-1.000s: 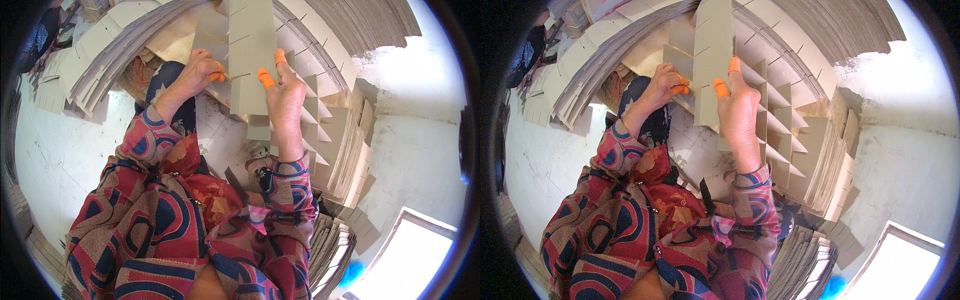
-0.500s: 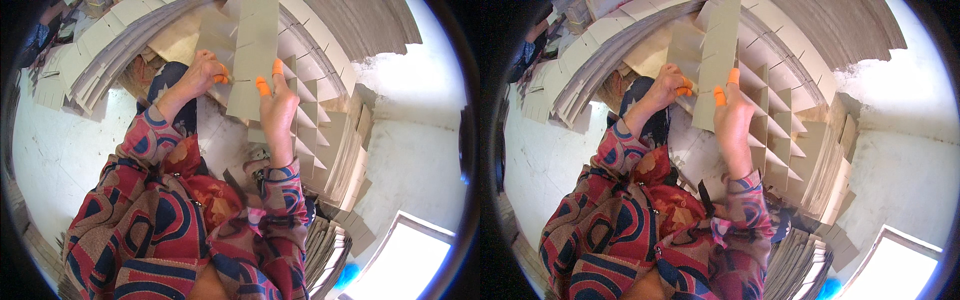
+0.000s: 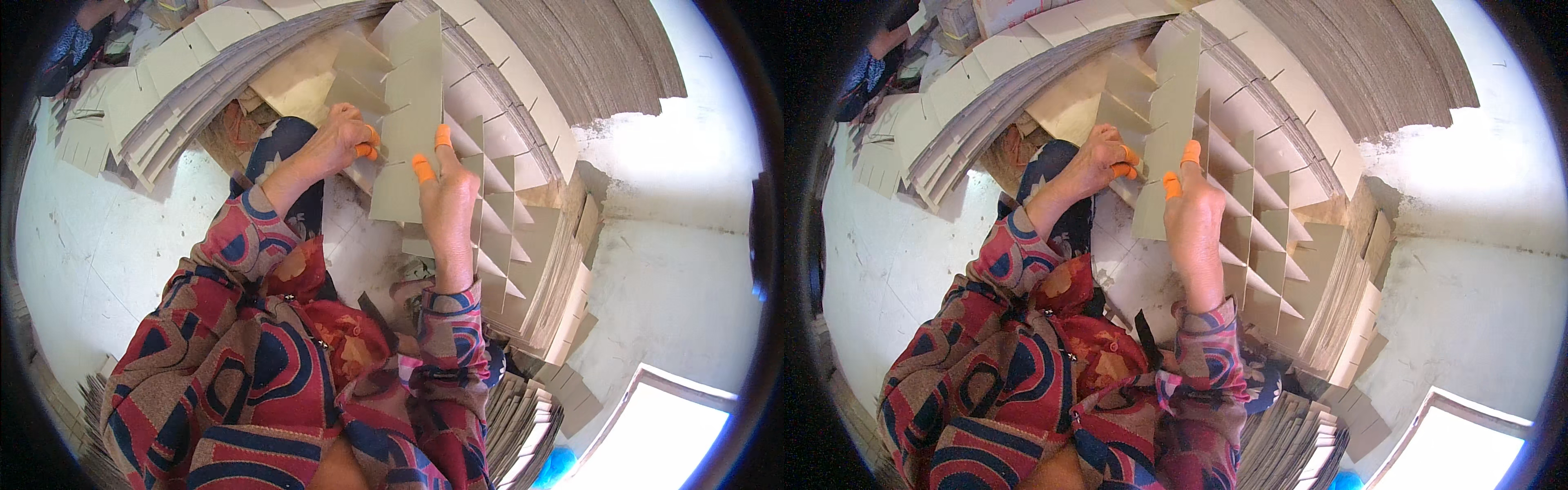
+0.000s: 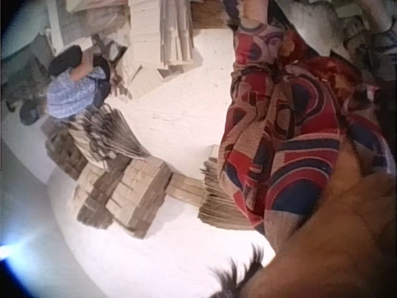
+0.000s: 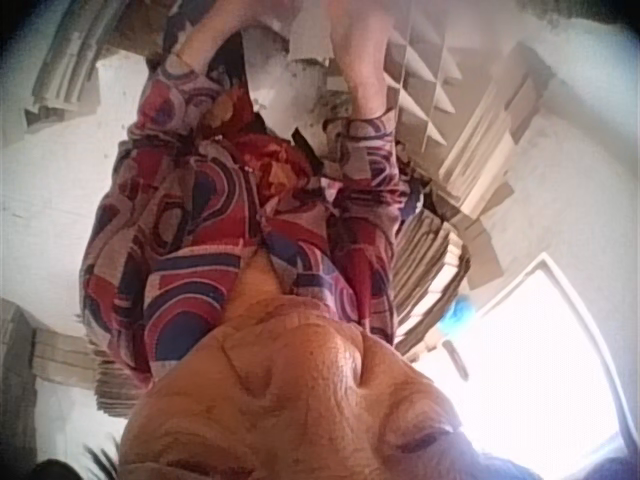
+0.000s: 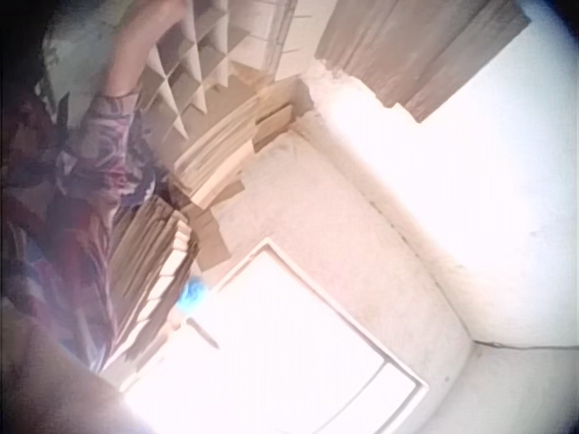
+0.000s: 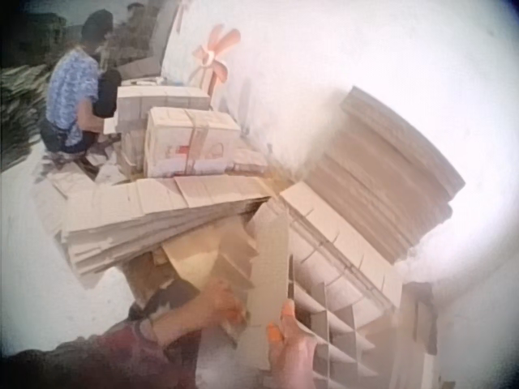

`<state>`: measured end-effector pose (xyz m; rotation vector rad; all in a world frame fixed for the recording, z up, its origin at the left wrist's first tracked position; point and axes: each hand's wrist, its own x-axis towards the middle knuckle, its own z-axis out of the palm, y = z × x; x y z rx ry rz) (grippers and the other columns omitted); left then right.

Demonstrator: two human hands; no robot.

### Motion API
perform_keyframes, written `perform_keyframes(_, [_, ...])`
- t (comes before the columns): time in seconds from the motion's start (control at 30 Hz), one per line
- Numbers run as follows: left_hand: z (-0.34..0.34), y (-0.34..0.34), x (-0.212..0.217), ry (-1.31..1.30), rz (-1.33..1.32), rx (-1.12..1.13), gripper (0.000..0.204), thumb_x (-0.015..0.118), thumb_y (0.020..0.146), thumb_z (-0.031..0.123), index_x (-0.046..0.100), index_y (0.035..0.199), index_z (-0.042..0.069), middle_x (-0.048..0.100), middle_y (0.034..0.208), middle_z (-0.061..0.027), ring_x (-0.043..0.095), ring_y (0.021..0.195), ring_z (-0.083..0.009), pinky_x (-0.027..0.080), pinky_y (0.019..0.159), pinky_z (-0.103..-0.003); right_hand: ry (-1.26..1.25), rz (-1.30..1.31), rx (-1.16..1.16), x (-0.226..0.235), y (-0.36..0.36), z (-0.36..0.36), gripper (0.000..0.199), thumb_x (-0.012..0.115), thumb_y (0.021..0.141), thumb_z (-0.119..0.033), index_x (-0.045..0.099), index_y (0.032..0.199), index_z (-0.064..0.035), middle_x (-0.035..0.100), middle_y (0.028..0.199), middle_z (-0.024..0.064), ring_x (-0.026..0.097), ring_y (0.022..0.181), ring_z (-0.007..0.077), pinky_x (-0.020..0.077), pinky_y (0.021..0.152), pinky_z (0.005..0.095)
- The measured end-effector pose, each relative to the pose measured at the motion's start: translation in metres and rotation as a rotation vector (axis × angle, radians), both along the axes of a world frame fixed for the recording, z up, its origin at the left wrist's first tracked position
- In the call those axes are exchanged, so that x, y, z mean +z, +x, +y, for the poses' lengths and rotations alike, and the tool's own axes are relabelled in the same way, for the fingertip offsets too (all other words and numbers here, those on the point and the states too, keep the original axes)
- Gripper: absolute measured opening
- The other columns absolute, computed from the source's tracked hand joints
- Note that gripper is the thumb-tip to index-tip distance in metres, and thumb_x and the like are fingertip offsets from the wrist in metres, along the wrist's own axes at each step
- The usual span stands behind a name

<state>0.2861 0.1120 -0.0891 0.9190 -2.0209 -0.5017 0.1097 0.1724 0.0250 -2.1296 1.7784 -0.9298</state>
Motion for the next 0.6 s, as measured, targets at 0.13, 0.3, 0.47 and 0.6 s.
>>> perform_keyframes(0.13, [0.001, 0.0, 0.002, 0.018, -0.013, 0.001, 0.011, 0.074, 0.069, 0.01, 0.068, 0.079, 0.009, 0.059, 0.073, -0.0025, 0.051, 0.082, -0.0207, 0.035, 0.09, -0.037, -0.081, -0.012, 0.121, -0.028, 0.0, -0.01, 0.044, 0.069, 0.079, -0.003, 0.055, 0.12, 0.0069, 0.048, 0.06, 0.0212, 0.044, 0.046, 0.0266, 0.0406, 0.047, 0.0338])
perform_keyframes(0.3, [-0.005, -0.002, -0.005, -0.053, -0.015, 0.002, 0.019, 0.075, 0.065, 0.008, 0.069, 0.083, 0.007, 0.059, 0.078, -0.0042, 0.052, 0.084, -0.0241, 0.037, 0.085, -0.036, -0.055, 0.066, 0.132, -0.043, 0.001, -0.018, 0.046, 0.068, 0.079, -0.001, 0.053, 0.122, 0.0067, 0.049, 0.062, 0.0231, 0.047, 0.047, 0.0312, 0.0408, 0.046, 0.0362])
perform_keyframes(0.47, [-0.005, -0.002, -0.004, -0.051, -0.015, 0.001, 0.018, 0.075, 0.066, 0.008, 0.068, 0.082, 0.007, 0.059, 0.075, -0.0051, 0.053, 0.083, -0.024, 0.038, 0.085, -0.036, -0.062, 0.02, 0.164, -0.043, 0.0, -0.017, 0.043, 0.068, 0.079, -0.002, 0.055, 0.118, 0.0071, 0.051, 0.063, 0.0238, 0.052, 0.05, 0.0328, 0.042, 0.048, 0.0377])
perform_keyframes(0.6, [-0.005, -0.004, -0.005, -0.013, -0.023, -0.021, 0.013, 0.071, 0.069, 0.006, 0.069, 0.082, 0.009, 0.059, 0.075, -0.0054, 0.053, 0.083, -0.0229, 0.036, 0.089, -0.037, -0.021, 0.016, 0.285, -0.073, -0.007, -0.025, 0.042, 0.062, 0.08, 0.0, 0.05, 0.118, 0.0133, 0.059, 0.067, 0.0235, 0.06, 0.06, 0.038, 0.0474, 0.054, 0.0432])
